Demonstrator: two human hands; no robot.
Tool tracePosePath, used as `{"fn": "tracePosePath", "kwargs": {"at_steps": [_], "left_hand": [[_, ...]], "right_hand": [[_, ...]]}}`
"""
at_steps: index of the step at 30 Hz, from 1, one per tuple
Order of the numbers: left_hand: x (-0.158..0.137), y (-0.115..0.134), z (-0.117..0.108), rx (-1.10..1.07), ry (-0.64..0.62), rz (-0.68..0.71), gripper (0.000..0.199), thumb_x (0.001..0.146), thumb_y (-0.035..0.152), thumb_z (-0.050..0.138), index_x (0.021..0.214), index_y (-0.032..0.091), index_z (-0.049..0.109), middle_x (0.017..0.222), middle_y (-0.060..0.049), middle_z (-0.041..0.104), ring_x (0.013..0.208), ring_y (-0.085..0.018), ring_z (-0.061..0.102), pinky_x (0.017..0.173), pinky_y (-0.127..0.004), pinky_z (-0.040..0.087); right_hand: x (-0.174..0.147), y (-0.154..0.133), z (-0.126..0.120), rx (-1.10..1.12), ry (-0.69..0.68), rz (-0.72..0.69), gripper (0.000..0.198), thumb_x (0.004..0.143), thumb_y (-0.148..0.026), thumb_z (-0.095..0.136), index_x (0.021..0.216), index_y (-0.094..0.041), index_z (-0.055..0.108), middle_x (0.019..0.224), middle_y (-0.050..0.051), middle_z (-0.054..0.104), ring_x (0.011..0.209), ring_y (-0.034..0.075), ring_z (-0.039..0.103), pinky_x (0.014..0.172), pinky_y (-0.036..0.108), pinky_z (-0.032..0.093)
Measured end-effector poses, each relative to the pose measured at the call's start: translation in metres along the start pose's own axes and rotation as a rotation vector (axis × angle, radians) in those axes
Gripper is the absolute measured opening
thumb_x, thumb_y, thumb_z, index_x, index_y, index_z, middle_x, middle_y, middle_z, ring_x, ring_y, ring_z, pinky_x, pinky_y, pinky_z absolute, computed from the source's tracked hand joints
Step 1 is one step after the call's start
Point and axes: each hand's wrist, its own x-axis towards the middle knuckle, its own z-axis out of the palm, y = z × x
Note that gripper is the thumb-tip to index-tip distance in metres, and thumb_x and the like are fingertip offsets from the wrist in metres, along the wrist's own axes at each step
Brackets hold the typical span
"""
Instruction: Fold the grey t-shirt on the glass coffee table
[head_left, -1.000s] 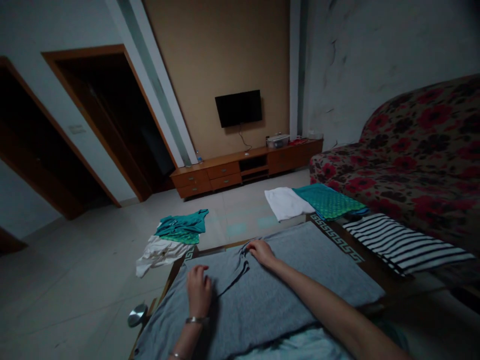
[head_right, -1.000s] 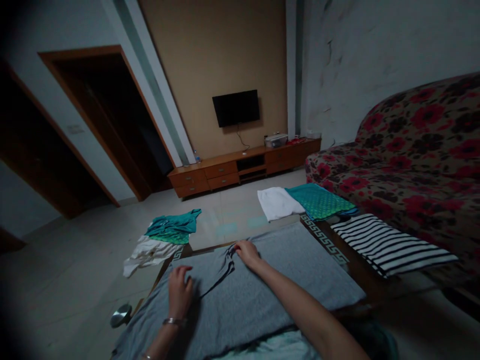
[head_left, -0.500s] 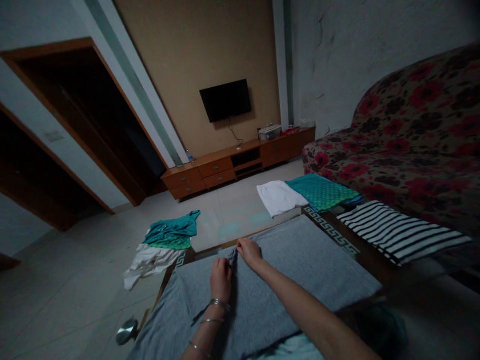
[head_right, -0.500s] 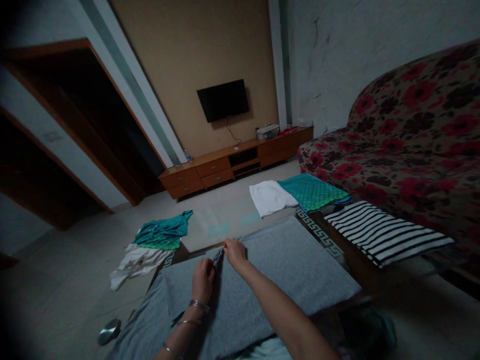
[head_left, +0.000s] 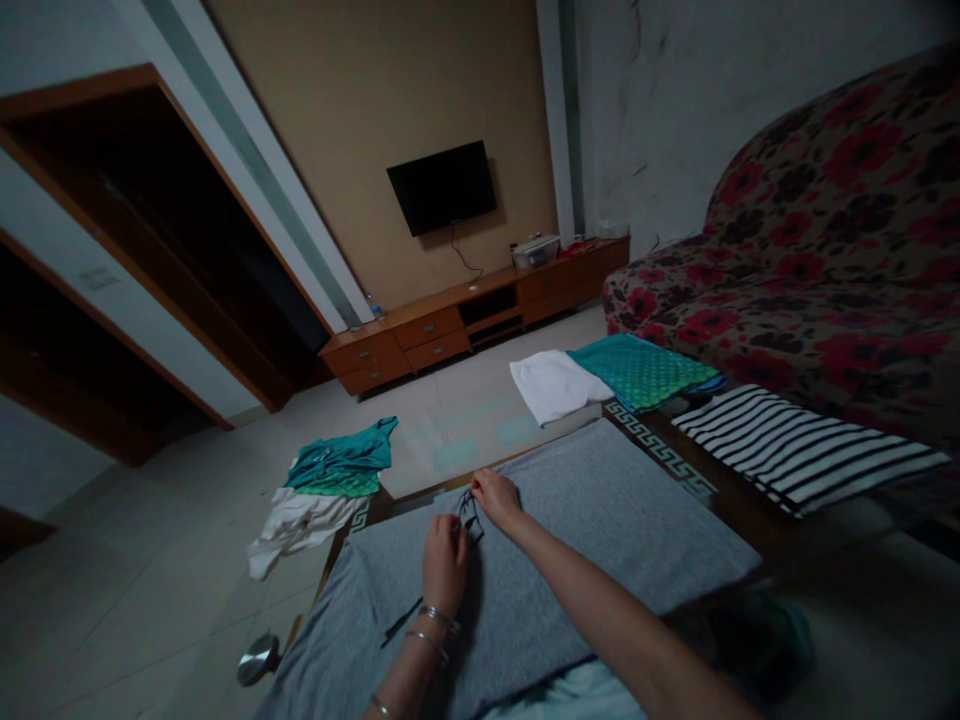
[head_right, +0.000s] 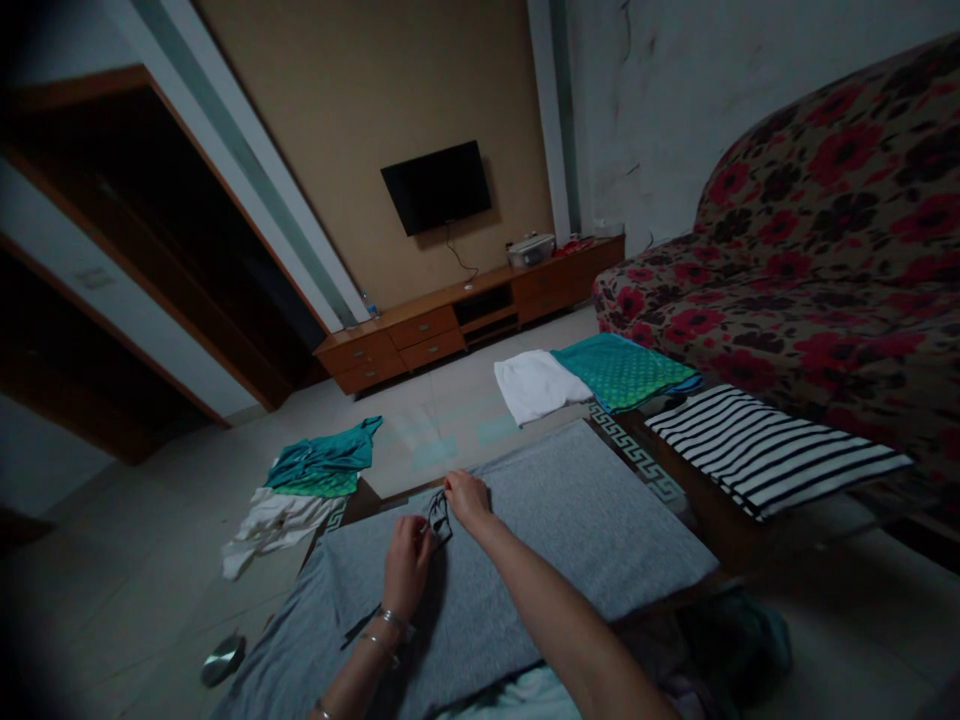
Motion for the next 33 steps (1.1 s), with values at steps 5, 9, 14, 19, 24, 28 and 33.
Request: {"fn": "tracePosePath", "kwargs": {"at_steps": [5,9,14,19,24,28,33], "left_hand": [[0.019,-0.002,0.002,0.158,-0.108,0.004,0.021,0.081,0.017,0.050,0.101,0.019,0.056,0.098,-0.006,0.053,0.093,-0.019,0.052,0.082,-0.030,0.043],[0.034,-0.013,0.001,0.209,-0.137,-0.090,0.012,0.082,0.020,0.047,0.086,0.018,0.058,0.087,-0.005,0.055,0.079,-0.016,0.054,0.070,-0.026,0.041],[0.061,-0.029,-0.020,0.196,-0.178,-0.086,0.009,0.079,0.022,0.051,0.077,0.016,0.057,0.076,-0.003,0.057,0.071,-0.016,0.052,0.066,-0.025,0.039],[0.082,-0.028,-0.044,0.139,-0.416,0.043,0.007,0.073,0.018,0.054,0.067,0.017,0.058,0.064,0.002,0.056,0.062,-0.012,0.051,0.060,-0.020,0.037],[0.094,-0.014,-0.054,0.153,-0.456,0.144,0.018,0.073,0.010,0.044,0.068,0.017,0.060,0.075,-0.001,0.055,0.067,-0.012,0.050,0.066,-0.022,0.038],[0.097,0.000,-0.053,0.245,-0.279,0.182,0.023,0.080,0.014,0.037,0.075,0.018,0.059,0.083,-0.004,0.052,0.076,-0.015,0.050,0.071,-0.024,0.038],[0.089,0.010,-0.041,0.264,-0.170,0.149,0.022,0.080,0.015,0.036,0.073,0.018,0.056,0.081,-0.003,0.052,0.075,-0.015,0.049,0.070,-0.024,0.038]], "right_hand": [[-0.001,0.000,-0.004,0.008,-0.006,0.014,0.009,0.085,-0.021,0.052,0.088,-0.022,0.061,0.094,0.001,0.065,0.085,0.013,0.057,0.070,0.023,0.035],[-0.001,-0.001,-0.008,0.012,-0.019,0.030,0.011,0.085,-0.020,0.052,0.090,-0.022,0.062,0.094,0.002,0.065,0.085,0.013,0.058,0.069,0.022,0.035],[0.000,0.002,-0.008,0.027,-0.024,0.038,0.014,0.086,-0.020,0.050,0.091,-0.022,0.062,0.094,0.002,0.065,0.086,0.013,0.057,0.070,0.022,0.035],[0.001,0.005,-0.008,0.047,-0.019,0.032,0.015,0.085,-0.019,0.049,0.091,-0.023,0.063,0.095,0.001,0.065,0.085,0.013,0.057,0.069,0.022,0.034],[0.001,0.006,-0.009,0.059,-0.022,0.037,0.015,0.085,-0.020,0.050,0.091,-0.023,0.063,0.095,0.002,0.065,0.085,0.014,0.058,0.070,0.022,0.035],[0.000,0.007,-0.010,0.064,-0.029,0.031,0.013,0.084,-0.021,0.052,0.092,-0.023,0.063,0.096,0.001,0.065,0.086,0.014,0.058,0.070,0.023,0.036],[-0.001,0.009,-0.011,0.075,-0.036,0.013,0.010,0.084,-0.023,0.056,0.092,-0.024,0.062,0.096,0.000,0.065,0.090,0.013,0.059,0.072,0.022,0.037]]}}
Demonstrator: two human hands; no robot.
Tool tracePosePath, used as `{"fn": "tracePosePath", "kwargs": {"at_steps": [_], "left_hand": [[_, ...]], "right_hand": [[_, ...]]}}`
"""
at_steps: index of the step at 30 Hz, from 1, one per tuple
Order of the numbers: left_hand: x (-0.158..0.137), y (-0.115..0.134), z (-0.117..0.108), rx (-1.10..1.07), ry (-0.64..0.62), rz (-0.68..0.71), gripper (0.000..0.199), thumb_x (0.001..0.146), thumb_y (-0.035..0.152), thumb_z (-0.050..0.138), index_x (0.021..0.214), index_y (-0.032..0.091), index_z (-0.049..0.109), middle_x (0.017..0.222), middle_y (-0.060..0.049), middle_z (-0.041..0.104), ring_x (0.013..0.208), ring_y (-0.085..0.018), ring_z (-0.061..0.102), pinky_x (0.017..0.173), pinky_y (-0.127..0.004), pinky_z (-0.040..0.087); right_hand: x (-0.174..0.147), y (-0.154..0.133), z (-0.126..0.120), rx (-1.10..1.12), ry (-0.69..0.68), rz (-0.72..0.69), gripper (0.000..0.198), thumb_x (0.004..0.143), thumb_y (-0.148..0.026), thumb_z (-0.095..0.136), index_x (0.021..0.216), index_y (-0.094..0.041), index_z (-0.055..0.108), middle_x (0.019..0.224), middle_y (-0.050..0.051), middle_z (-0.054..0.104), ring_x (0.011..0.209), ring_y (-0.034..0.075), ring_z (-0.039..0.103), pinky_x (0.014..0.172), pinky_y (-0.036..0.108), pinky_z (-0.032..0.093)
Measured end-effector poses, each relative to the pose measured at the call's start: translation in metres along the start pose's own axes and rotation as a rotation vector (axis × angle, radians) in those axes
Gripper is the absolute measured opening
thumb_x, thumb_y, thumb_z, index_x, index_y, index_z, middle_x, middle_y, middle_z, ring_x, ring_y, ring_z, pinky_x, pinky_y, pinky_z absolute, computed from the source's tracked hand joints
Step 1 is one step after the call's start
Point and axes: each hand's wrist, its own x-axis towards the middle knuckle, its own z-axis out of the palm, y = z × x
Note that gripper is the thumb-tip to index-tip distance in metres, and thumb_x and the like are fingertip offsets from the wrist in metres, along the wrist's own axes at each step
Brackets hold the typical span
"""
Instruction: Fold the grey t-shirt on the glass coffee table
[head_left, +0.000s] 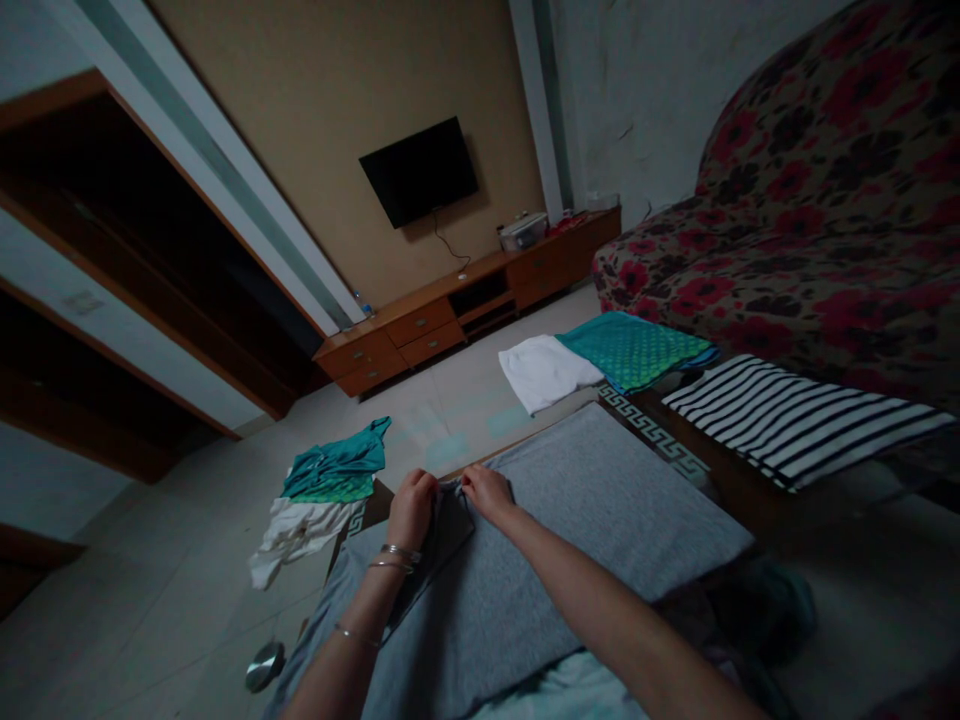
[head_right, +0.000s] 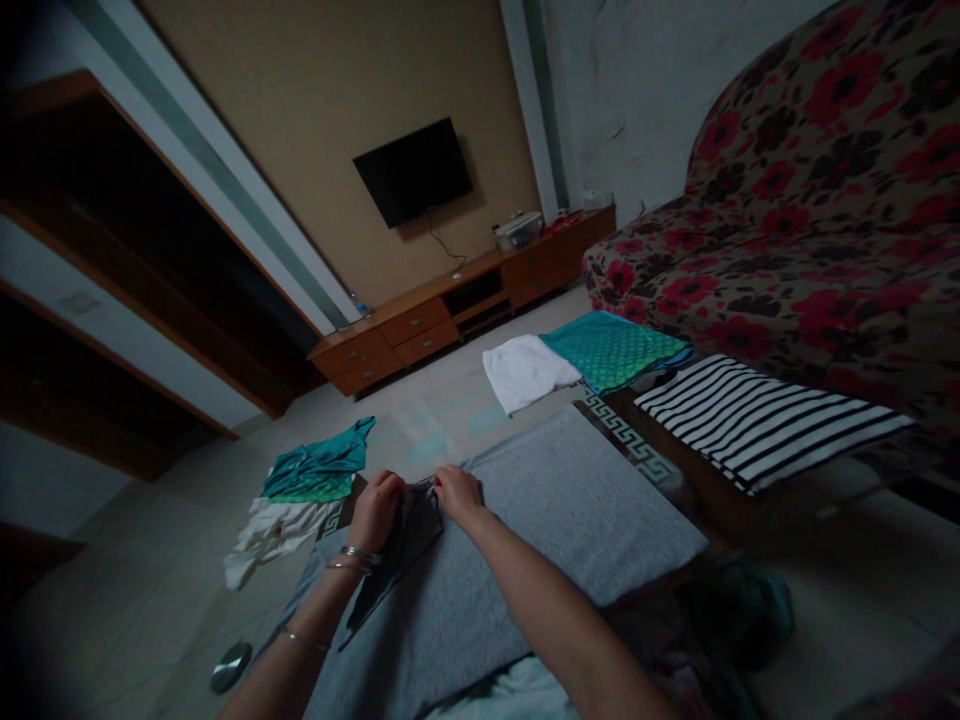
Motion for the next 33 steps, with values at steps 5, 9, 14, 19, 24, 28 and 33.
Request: {"fn": "tracePosePath", "kwargs": {"at_steps": [5,9,14,19,24,28,33], "left_hand": [[-0.018,0.014,0.018,-0.133,-0.099,0.094,0.021,0.079,0.013,0.035,0.068,0.017,0.053,0.077,-0.002,0.052,0.073,-0.014,0.048,0.068,-0.023,0.038],[-0.036,0.022,0.036,-0.170,-0.233,0.171,0.021,0.078,0.010,0.035,0.067,0.017,0.053,0.078,-0.003,0.053,0.073,-0.014,0.049,0.068,-0.024,0.039],[-0.054,0.022,0.051,-0.247,-0.142,0.085,0.023,0.085,0.013,0.032,0.084,0.019,0.054,0.084,-0.005,0.056,0.080,-0.016,0.052,0.076,-0.028,0.043],[-0.062,0.028,0.058,-0.134,0.051,-0.087,0.017,0.087,0.032,0.044,0.096,0.019,0.051,0.093,-0.006,0.053,0.088,-0.020,0.053,0.081,-0.035,0.045],[-0.059,0.028,0.068,-0.122,0.097,-0.188,0.009,0.080,0.017,0.048,0.088,0.018,0.053,0.085,-0.005,0.052,0.084,-0.020,0.052,0.080,-0.035,0.044],[-0.054,0.019,0.065,-0.173,0.111,-0.232,0.011,0.078,0.011,0.043,0.080,0.017,0.051,0.081,-0.005,0.053,0.079,-0.019,0.051,0.075,-0.033,0.044],[-0.052,0.020,0.060,-0.232,0.130,-0.215,0.015,0.083,0.015,0.040,0.087,0.015,0.054,0.086,-0.007,0.055,0.084,-0.019,0.052,0.078,-0.034,0.044]], "right_hand": [[0.001,0.000,0.001,-0.003,-0.008,0.027,0.011,0.084,-0.026,0.057,0.093,-0.024,0.063,0.097,0.001,0.066,0.088,0.014,0.059,0.072,0.023,0.037],[0.001,-0.001,0.000,-0.003,-0.004,0.024,0.011,0.085,-0.027,0.056,0.093,-0.025,0.064,0.098,0.001,0.066,0.088,0.014,0.060,0.071,0.023,0.037],[0.000,-0.001,-0.002,0.020,-0.017,0.019,0.015,0.086,-0.027,0.055,0.096,-0.026,0.065,0.100,0.001,0.066,0.091,0.014,0.059,0.072,0.022,0.038],[0.000,-0.002,-0.005,0.050,-0.004,0.041,0.018,0.086,-0.023,0.053,0.101,-0.025,0.063,0.101,0.002,0.066,0.091,0.013,0.059,0.074,0.022,0.038],[-0.002,-0.001,-0.007,0.099,0.042,0.004,0.022,0.083,-0.016,0.052,0.101,-0.025,0.060,0.100,0.001,0.065,0.088,0.013,0.058,0.073,0.020,0.038],[-0.003,0.000,-0.007,0.091,-0.012,-0.087,0.018,0.080,-0.016,0.053,0.089,-0.025,0.065,0.097,-0.001,0.066,0.091,0.013,0.057,0.074,0.021,0.038],[-0.002,-0.001,-0.005,0.069,-0.033,-0.110,0.022,0.077,-0.010,0.051,0.079,-0.025,0.068,0.089,0.000,0.069,0.091,0.014,0.057,0.078,0.021,0.038]]}}
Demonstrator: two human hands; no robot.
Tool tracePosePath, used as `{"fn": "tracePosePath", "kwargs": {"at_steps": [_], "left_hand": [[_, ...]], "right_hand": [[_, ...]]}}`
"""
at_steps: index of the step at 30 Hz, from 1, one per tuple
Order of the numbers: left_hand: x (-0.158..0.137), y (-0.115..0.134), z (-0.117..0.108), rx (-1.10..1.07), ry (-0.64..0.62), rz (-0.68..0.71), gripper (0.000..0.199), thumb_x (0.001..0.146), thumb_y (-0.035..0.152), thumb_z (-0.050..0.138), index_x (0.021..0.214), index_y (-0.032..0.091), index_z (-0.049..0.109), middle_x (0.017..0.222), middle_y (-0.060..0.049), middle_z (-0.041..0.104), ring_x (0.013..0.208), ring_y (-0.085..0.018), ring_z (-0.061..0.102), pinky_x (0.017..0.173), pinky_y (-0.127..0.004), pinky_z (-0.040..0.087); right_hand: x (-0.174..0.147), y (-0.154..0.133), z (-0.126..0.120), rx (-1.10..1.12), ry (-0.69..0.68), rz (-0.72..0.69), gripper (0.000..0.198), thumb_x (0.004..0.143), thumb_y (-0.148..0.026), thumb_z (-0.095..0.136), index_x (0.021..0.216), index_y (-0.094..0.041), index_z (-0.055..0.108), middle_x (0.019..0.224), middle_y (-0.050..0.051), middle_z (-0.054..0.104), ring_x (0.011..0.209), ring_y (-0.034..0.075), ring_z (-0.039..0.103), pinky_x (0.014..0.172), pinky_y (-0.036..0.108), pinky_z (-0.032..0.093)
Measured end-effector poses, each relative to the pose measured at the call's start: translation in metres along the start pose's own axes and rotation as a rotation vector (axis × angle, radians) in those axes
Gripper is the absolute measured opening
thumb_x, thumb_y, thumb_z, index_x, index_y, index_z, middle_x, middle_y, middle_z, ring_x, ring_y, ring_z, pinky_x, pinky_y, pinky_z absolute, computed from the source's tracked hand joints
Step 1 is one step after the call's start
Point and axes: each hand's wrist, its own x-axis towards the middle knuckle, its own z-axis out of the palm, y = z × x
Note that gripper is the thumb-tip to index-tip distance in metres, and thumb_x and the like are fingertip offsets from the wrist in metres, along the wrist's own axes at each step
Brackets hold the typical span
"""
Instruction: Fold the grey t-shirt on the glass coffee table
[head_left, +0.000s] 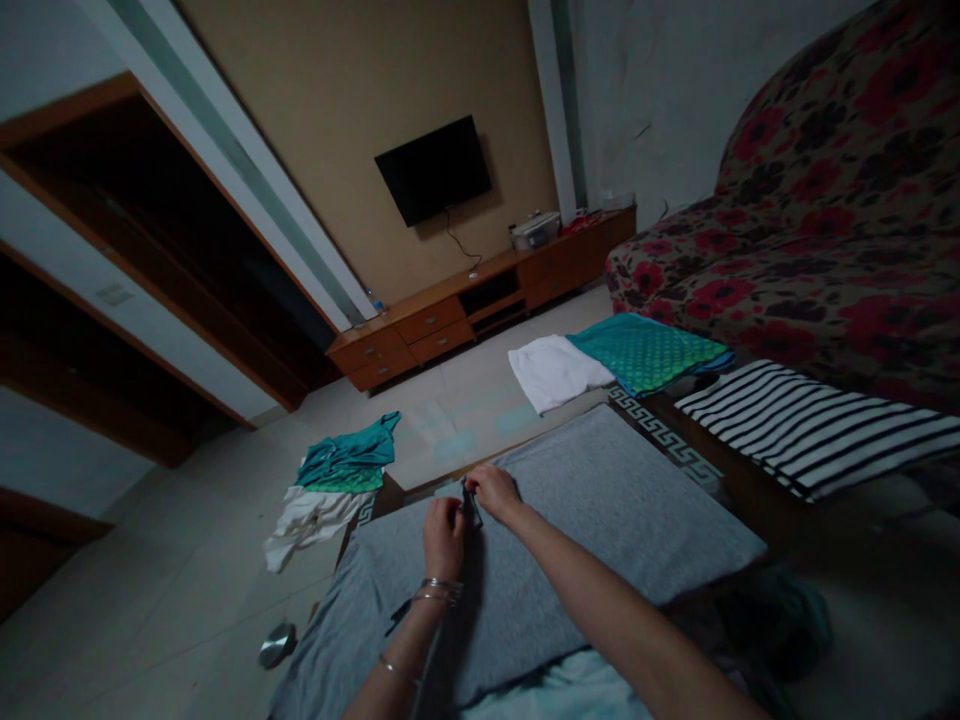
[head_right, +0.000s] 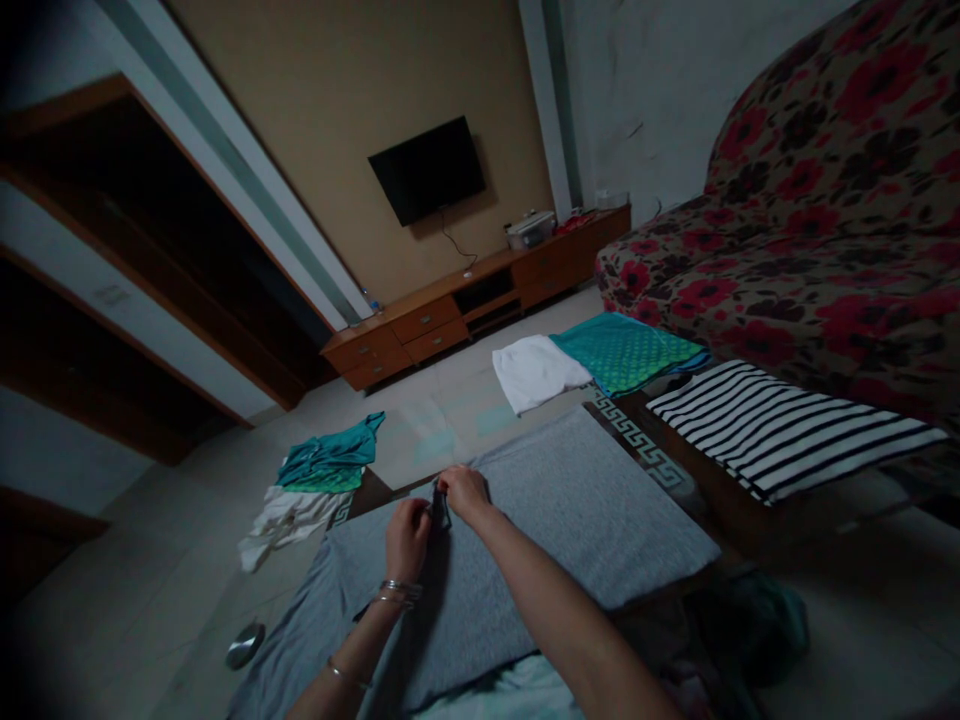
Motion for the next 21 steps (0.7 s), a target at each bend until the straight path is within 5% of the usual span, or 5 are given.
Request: {"fn": "tracePosePath", "kwargs": {"at_steps": [6,11,16,21], "left_hand": [[-0.018,0.006,0.008,-0.042,-0.098,0.055,0.020,0.078,0.008,0.044,0.087,0.016,0.061,0.086,-0.007,0.057,0.083,-0.017,0.054,0.080,-0.032,0.046],[-0.055,-0.008,-0.027,-0.142,-0.135,0.110,0.032,0.077,0.007,0.045,0.104,0.020,0.058,0.108,-0.008,0.057,0.101,-0.018,0.053,0.093,-0.035,0.044],[-0.109,-0.048,-0.076,0.017,0.168,-0.197,0.037,0.072,0.008,0.047,0.106,0.020,0.055,0.113,-0.009,0.050,0.109,-0.024,0.047,0.099,-0.043,0.039],[-0.143,-0.082,-0.091,0.017,0.152,-0.457,0.050,0.068,0.018,0.054,0.118,0.015,0.050,0.102,-0.010,0.053,0.102,-0.026,0.051,0.095,-0.043,0.040]], "right_hand": [[-0.002,-0.001,0.008,-0.010,-0.001,-0.014,0.025,0.077,-0.007,0.049,0.082,-0.022,0.068,0.094,0.003,0.068,0.095,0.016,0.057,0.082,0.023,0.039],[-0.005,-0.001,0.010,0.064,0.121,-0.030,0.023,0.085,-0.013,0.045,0.091,-0.019,0.066,0.095,0.006,0.067,0.093,0.016,0.058,0.084,0.025,0.040],[-0.010,-0.014,0.006,0.083,0.211,-0.092,0.022,0.087,-0.017,0.044,0.095,-0.017,0.064,0.096,0.008,0.066,0.093,0.018,0.057,0.085,0.029,0.042],[-0.033,-0.054,0.017,0.099,0.003,-0.241,0.016,0.087,-0.018,0.049,0.090,-0.019,0.065,0.092,0.005,0.065,0.088,0.016,0.057,0.081,0.027,0.042]]}}
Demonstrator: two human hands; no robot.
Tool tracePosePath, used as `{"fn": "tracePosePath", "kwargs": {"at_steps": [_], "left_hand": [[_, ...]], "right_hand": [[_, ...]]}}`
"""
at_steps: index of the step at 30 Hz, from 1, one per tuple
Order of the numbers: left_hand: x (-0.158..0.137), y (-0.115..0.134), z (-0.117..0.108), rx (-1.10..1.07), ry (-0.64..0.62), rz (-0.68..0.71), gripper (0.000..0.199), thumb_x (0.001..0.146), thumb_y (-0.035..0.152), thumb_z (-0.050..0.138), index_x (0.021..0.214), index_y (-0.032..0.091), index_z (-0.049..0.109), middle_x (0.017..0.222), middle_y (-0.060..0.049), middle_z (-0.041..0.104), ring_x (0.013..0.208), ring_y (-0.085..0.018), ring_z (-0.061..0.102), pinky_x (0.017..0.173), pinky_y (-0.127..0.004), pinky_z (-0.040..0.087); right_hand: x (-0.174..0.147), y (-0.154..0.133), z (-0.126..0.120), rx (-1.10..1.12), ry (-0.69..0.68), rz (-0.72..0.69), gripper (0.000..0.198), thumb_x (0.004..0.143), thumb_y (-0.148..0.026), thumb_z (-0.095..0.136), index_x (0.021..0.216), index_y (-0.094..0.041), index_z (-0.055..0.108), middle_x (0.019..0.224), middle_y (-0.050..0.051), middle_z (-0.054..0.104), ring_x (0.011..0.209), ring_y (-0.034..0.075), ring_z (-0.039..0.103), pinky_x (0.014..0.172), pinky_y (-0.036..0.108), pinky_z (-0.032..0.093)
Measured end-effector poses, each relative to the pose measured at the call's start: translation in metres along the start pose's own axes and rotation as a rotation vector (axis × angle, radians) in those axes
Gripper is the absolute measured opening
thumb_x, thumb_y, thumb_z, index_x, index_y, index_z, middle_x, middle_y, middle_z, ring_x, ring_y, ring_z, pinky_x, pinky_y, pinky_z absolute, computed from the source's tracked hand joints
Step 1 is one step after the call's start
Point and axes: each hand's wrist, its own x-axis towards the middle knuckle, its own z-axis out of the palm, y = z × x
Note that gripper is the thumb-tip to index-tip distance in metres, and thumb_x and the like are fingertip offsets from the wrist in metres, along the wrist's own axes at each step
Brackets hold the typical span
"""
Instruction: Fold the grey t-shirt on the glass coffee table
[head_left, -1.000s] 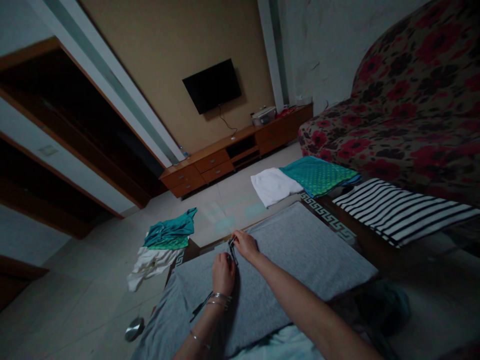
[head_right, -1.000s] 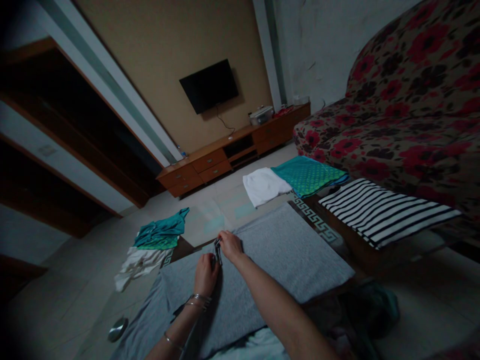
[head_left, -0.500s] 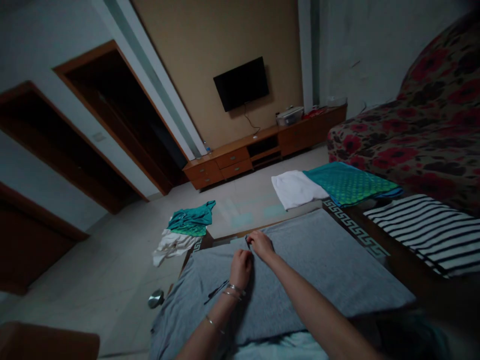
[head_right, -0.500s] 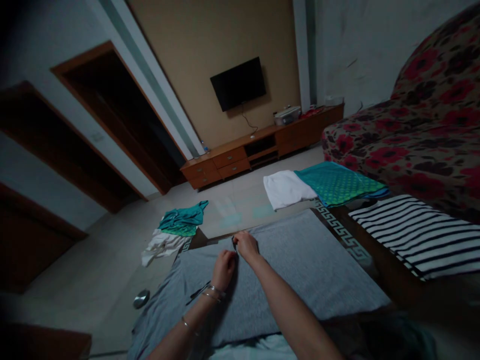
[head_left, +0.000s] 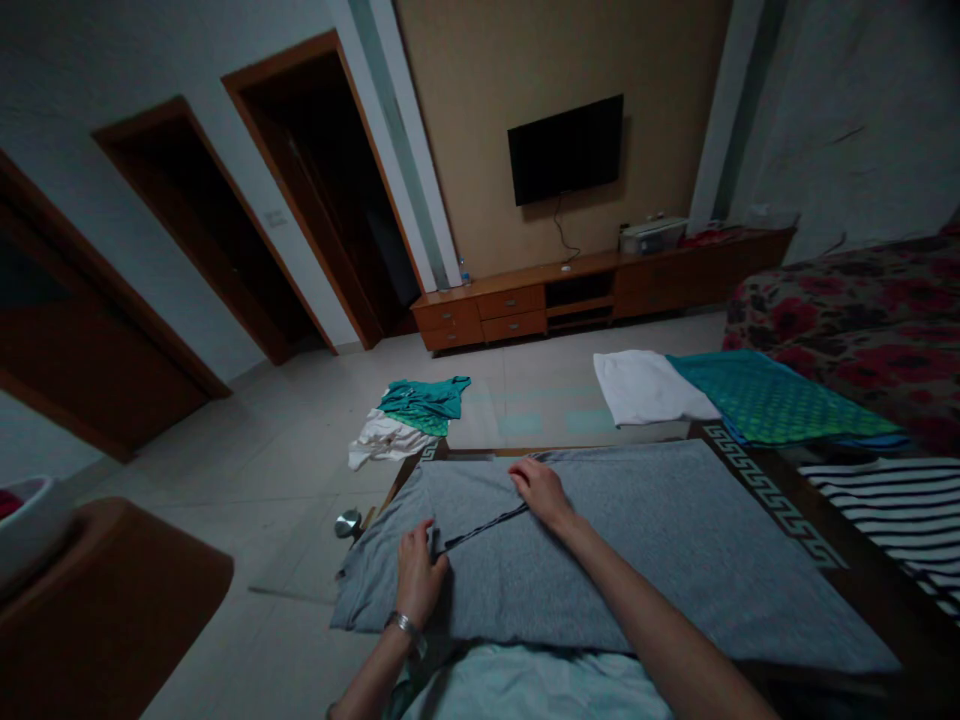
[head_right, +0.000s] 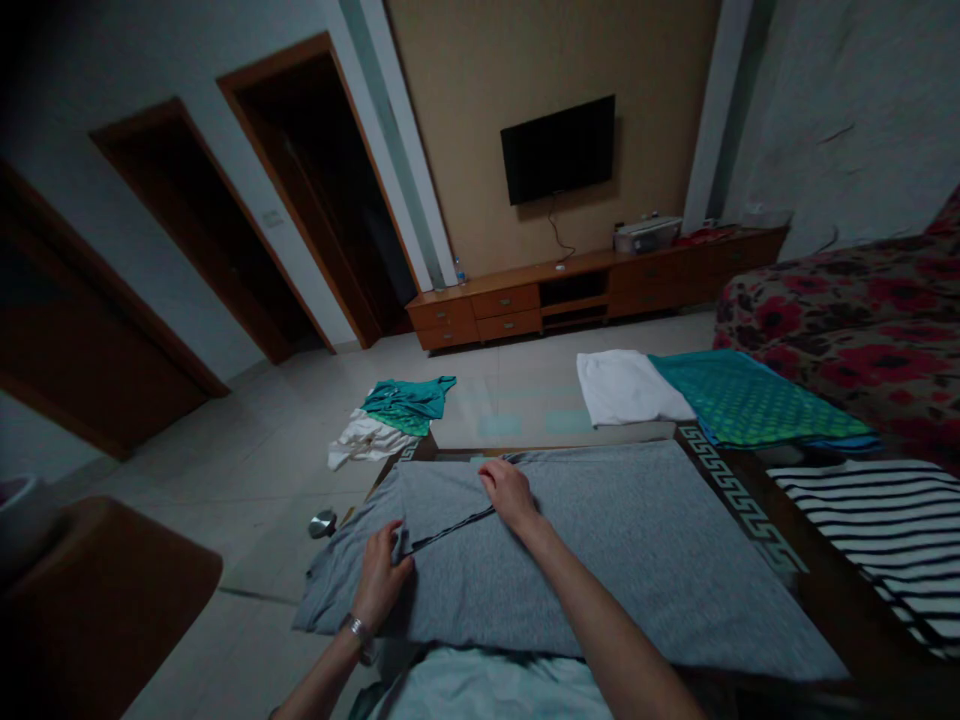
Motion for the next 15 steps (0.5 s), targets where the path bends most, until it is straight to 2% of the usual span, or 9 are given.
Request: {"fn": "tracePosePath", "kwargs": {"at_steps": [3,6,9,11,13,15], "left_hand": [[0.006,-0.003,0.004,-0.117,-0.008,-0.068,0.055,0.072,0.038,0.058,0.121,0.014,0.049,0.095,-0.009,0.057,0.094,-0.026,0.055,0.090,-0.043,0.042],[0.022,0.002,0.009,-0.325,-0.026,-0.139,0.048,0.070,0.041,0.060,0.111,0.016,0.055,0.084,-0.005,0.059,0.081,-0.021,0.058,0.080,-0.037,0.047],[0.034,0.003,0.012,-0.442,-0.053,-0.193,0.036,0.070,0.039,0.059,0.098,0.016,0.057,0.065,0.002,0.054,0.060,-0.016,0.056,0.060,-0.029,0.047],[0.037,0.000,0.011,-0.453,-0.047,-0.180,0.037,0.075,0.040,0.053,0.101,0.015,0.054,0.059,0.004,0.052,0.054,-0.014,0.055,0.053,-0.026,0.045],[0.037,-0.007,0.008,-0.439,-0.019,-0.145,0.037,0.080,0.040,0.045,0.106,0.014,0.051,0.064,0.001,0.057,0.058,-0.016,0.059,0.055,-0.027,0.048],[0.039,-0.015,0.003,-0.386,0.021,-0.095,0.032,0.084,0.036,0.039,0.105,0.015,0.051,0.079,-0.005,0.064,0.073,-0.019,0.063,0.068,-0.033,0.051]], "right_hand": [[-0.016,-0.033,0.017,-0.019,-0.196,-0.135,0.010,0.084,-0.021,0.058,0.091,-0.020,0.064,0.092,0.004,0.064,0.091,0.016,0.056,0.082,0.028,0.041],[-0.031,-0.065,0.036,-0.075,-0.293,-0.225,0.025,0.077,-0.027,0.068,0.100,-0.021,0.062,0.099,0.004,0.062,0.098,0.019,0.052,0.086,0.031,0.039],[-0.040,-0.089,0.055,-0.116,-0.296,-0.233,0.042,0.072,-0.032,0.071,0.110,-0.021,0.057,0.107,0.006,0.059,0.102,0.022,0.049,0.086,0.034,0.039],[-0.041,-0.097,0.069,-0.121,-0.261,-0.191,0.041,0.074,-0.029,0.068,0.112,-0.020,0.056,0.108,0.007,0.058,0.102,0.022,0.048,0.087,0.035,0.038],[-0.035,-0.100,0.080,-0.102,-0.215,-0.119,0.031,0.077,-0.020,0.060,0.107,-0.018,0.057,0.104,0.007,0.060,0.100,0.021,0.050,0.087,0.034,0.038],[-0.023,-0.100,0.088,-0.054,-0.164,-0.045,0.024,0.078,-0.012,0.053,0.100,-0.018,0.060,0.098,0.007,0.062,0.096,0.019,0.053,0.085,0.031,0.039]]}}
